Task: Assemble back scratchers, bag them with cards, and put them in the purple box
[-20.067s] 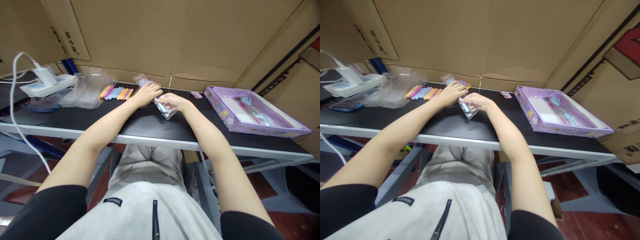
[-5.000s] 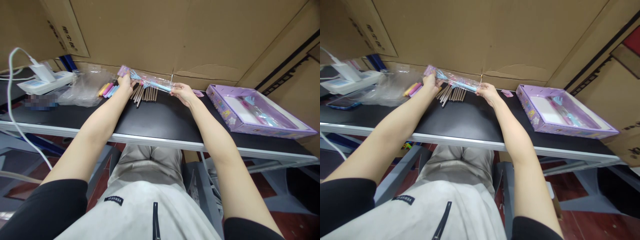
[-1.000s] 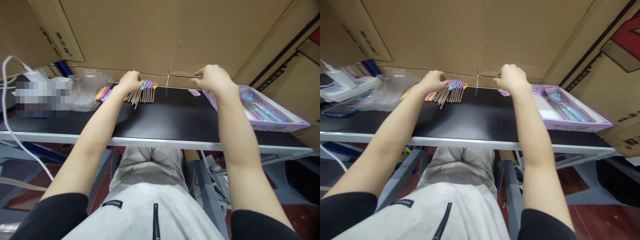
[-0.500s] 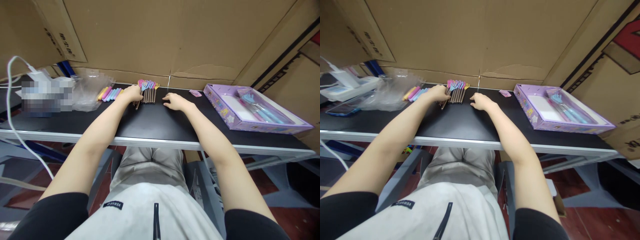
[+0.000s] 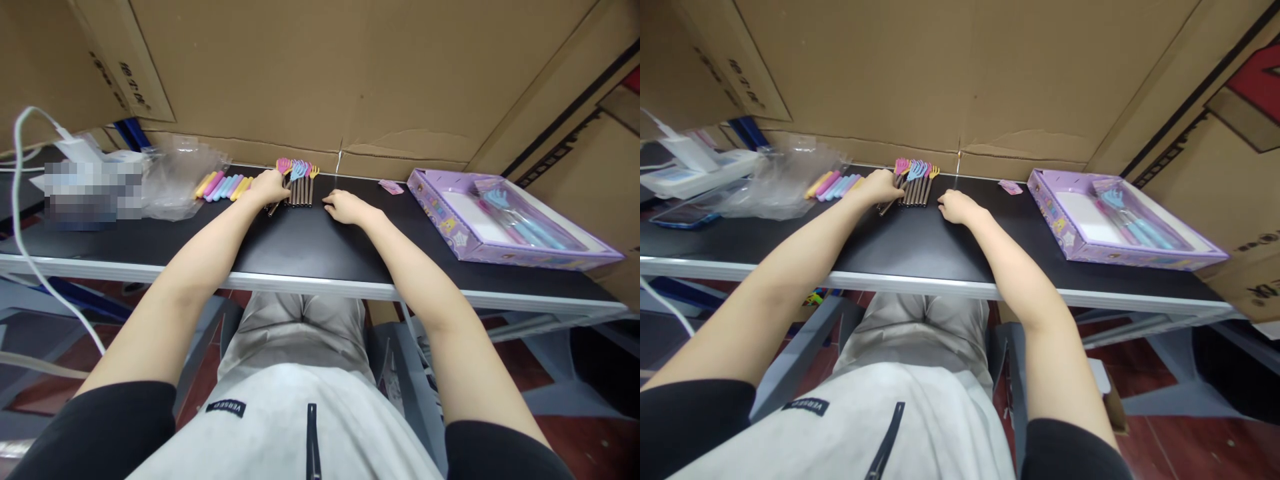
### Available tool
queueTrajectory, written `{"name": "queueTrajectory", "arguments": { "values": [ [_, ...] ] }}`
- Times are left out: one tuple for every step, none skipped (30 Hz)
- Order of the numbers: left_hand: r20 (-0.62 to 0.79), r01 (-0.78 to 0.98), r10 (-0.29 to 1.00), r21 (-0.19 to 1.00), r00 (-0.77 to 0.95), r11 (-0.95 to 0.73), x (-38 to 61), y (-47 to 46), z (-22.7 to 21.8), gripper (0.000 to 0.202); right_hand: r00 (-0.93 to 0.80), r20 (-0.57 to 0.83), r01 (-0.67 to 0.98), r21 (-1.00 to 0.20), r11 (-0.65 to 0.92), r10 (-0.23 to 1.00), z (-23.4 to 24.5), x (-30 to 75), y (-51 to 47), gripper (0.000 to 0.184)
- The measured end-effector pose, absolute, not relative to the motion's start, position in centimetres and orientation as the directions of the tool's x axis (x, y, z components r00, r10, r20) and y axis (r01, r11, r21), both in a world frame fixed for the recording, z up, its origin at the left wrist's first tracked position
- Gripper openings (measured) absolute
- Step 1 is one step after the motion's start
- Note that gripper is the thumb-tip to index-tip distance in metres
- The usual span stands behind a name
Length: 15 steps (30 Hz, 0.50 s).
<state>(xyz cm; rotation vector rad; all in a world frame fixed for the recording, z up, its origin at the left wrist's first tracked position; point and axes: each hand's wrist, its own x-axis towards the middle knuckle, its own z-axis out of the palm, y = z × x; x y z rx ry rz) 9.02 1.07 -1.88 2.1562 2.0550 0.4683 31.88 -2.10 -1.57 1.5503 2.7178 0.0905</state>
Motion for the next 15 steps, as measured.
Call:
{"name": "queueTrajectory", "arguments": {
  "values": [
    [0.142,0.946,0.990,0.317,0.024,-0.068,8.9,1.3,-2.0,0.027,-0.513,0.016,0.857,0.058,0.511,0.858,-1.6,31.9,-2.1,0.045],
    [0.148,0.943,0.989,0.326,0.019,-0.068,8.9,1.4,-2.1,0.026,-0.515,0.015,0.856,0.058,0.514,0.857,-1.6,32.0,-2.0,0.046],
    [0.155,0.942,0.988,0.330,0.016,-0.067,8.8,1.5,-2.2,0.026,-0.518,0.016,0.854,0.058,0.517,0.855,-1.7,32.0,-1.9,0.046],
    [0.163,0.942,0.987,0.330,0.012,-0.066,8.8,1.5,-2.2,0.025,-0.519,0.018,0.854,0.057,0.517,0.855,-1.8,32.1,-1.8,0.046],
    [0.168,0.943,0.986,0.328,0.005,-0.061,8.8,1.5,-2.1,0.025,-0.519,0.021,0.854,0.055,0.517,0.855,-1.9,32.1,-1.6,0.045],
    [0.172,0.944,0.985,0.326,-0.001,-0.055,8.8,1.4,-2.1,0.024,-0.519,0.025,0.854,0.051,0.518,0.854,-2.1,32.2,-1.4,0.045],
    [0.173,0.944,0.985,0.326,-0.007,-0.051,8.8,1.3,-2.0,0.022,-0.522,0.031,0.853,0.041,0.520,0.853,-2.3,32.2,-1.2,0.045],
    [0.171,0.944,0.985,0.328,-0.013,-0.044,8.8,1.2,-1.8,0.021,-0.529,0.039,0.848,0.025,0.529,0.848,-2.6,32.2,-0.9,0.046],
    [0.170,0.942,0.985,0.334,-0.019,-0.040,8.8,1.1,-1.7,0.019,-0.539,0.048,0.842,0.003,0.540,0.841,-2.8,32.2,-0.7,0.048],
    [0.167,0.937,0.986,0.346,-0.027,-0.033,8.8,1.0,-1.6,0.018,-0.553,0.062,0.832,-0.022,0.555,0.831,-3.1,32.1,-0.6,0.050],
    [0.165,0.930,0.986,0.366,-0.036,-0.027,8.8,1.0,-1.5,0.017,-0.568,0.077,0.819,-0.050,0.572,0.820,-3.4,32.0,-0.5,0.053],
    [0.165,0.920,0.985,0.391,-0.050,-0.019,8.8,0.9,-1.4,0.015,-0.582,0.092,0.805,-0.075,0.588,0.808,-3.7,31.8,-0.4,0.056],
    [0.167,0.907,0.984,0.422,-0.068,-0.009,8.8,0.9,-1.3,0.013,-0.592,0.105,0.793,-0.097,0.601,0.799,-3.9,31.6,-0.4,0.058],
    [0.170,0.889,0.981,0.458,-0.089,0.001,8.8,0.8,-1.2,0.011,-0.601,0.112,0.784,-0.113,0.611,0.792,-4.1,31.4,-0.5,0.059],
    [0.168,0.866,0.980,0.499,-0.110,0.011,8.8,0.7,-1.1,0.011,-0.607,0.114,0.777,-0.124,0.617,0.786,-4.2,31.1,-0.6,0.060]
  ]
}}
